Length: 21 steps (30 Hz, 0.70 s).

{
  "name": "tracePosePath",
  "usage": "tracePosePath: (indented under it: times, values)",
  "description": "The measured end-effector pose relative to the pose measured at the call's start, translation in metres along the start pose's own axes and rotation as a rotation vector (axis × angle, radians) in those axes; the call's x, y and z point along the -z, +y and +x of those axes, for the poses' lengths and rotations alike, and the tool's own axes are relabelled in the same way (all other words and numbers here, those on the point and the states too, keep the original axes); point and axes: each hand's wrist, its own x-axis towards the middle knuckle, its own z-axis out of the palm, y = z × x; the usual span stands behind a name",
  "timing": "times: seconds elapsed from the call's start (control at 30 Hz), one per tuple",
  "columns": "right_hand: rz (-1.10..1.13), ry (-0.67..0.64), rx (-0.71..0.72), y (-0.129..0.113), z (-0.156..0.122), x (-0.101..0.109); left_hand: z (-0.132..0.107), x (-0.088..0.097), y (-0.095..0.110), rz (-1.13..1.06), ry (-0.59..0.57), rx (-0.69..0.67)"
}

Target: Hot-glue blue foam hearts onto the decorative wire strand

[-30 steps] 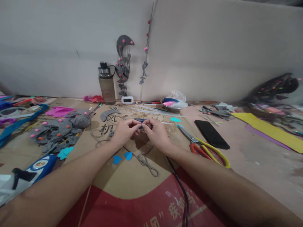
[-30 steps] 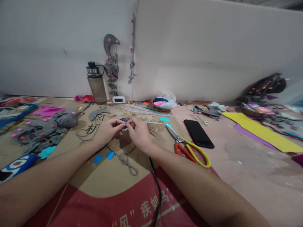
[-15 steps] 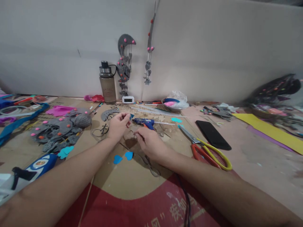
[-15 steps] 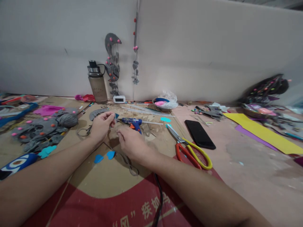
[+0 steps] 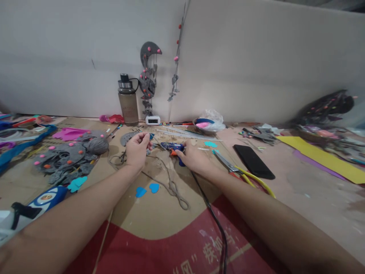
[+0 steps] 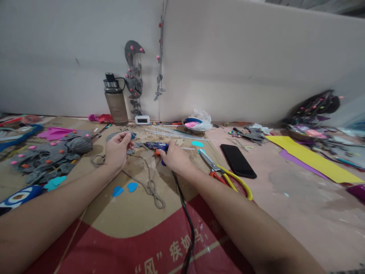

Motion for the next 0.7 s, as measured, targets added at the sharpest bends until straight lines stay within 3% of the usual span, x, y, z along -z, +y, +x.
tracePosePath:
  times: [0.07, 0.2, 0.43, 0.7]
  values:
    - [-0.100, -0.067, 0.016, -0.002, -0.003, 0.000, 0.000, -0.001, -0.001, -0.023, -0.004, -0.010]
    - [-0.125, -0.078, 0.060, -0.008, -0.008, 0.000, 0.001, -0.001, -0.003, -0.022, -0.013, -0.036]
    - [-0.115, 0.101, 0.071, -0.010, -0.002, -0.001, -0.004, -0.003, 0.001, 0.042, -0.078, -0.043]
    - [-0.202, -0.120, 0.067, -0.008, -0.005, 0.005, -0.006, -0.004, 0.005, 0.094, -0.101, -0.034]
